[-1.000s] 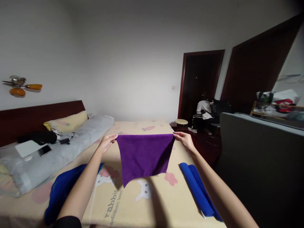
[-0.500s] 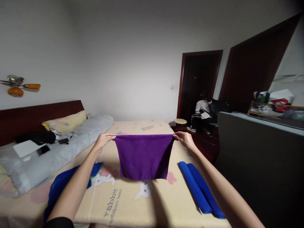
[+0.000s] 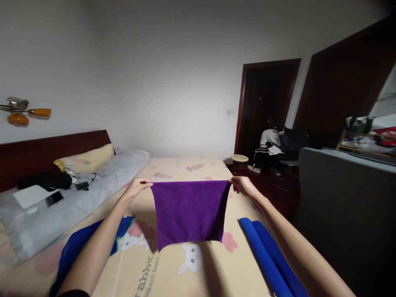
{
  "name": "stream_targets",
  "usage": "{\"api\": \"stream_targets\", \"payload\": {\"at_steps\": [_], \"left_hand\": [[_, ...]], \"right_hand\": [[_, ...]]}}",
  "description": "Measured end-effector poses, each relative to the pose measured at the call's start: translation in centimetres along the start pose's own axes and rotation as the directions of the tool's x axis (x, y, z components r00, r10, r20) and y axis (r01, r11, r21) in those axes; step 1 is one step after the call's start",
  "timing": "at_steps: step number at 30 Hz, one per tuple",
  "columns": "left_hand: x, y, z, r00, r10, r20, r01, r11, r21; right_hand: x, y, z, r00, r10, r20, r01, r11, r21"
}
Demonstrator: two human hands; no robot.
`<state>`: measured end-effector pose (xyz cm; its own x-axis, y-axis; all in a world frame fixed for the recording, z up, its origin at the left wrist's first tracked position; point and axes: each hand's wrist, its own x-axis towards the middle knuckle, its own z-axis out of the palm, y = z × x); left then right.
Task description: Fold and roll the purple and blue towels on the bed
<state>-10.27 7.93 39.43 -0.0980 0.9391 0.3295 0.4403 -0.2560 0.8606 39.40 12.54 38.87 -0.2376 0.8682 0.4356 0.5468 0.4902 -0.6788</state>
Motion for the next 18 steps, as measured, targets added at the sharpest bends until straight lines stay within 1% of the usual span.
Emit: {"api": "stream_targets", "payload": {"at_steps": [3,5,9,12,15,18], "left_hand": [[1.5,-1.7,0.6,1.000,-0.021,-0.003,0.021,1.000,0.000],[2.6,-3.0,1.3,0.999,-0.034,-0.027,0.034,0.999,-0.005],[5.4,-5.2,2.9,0.994,-0.039,-0.099,0.037,0.999,-0.018],[7.6,-5.9,3.5,0.986,-0.022,-0.164,0.017,0.999,-0.032],[9.1,-5.7,3.2,0.975,0.009,-0.221,-0.021,0.999,-0.048],[8.6,-5.4,2.4,0.975,0.030,-0.220,-0.041,0.998,-0.047]], "right_hand": [[1.4,1.5,1.4,0.998,0.055,0.009,-0.055,0.997,0.053],[2.5,2.6,2.7,0.994,0.109,0.000,-0.109,0.988,0.107],[5.1,4.4,6.0,0.974,0.225,-0.037,-0.208,0.945,0.254],[7.1,5.0,7.5,0.964,0.259,-0.066,-0.221,0.911,0.349],[8.4,5.2,7.2,0.968,0.239,-0.083,-0.187,0.898,0.399],[8.2,5.4,5.7,0.979,0.189,-0.076,-0.143,0.903,0.405]]}}
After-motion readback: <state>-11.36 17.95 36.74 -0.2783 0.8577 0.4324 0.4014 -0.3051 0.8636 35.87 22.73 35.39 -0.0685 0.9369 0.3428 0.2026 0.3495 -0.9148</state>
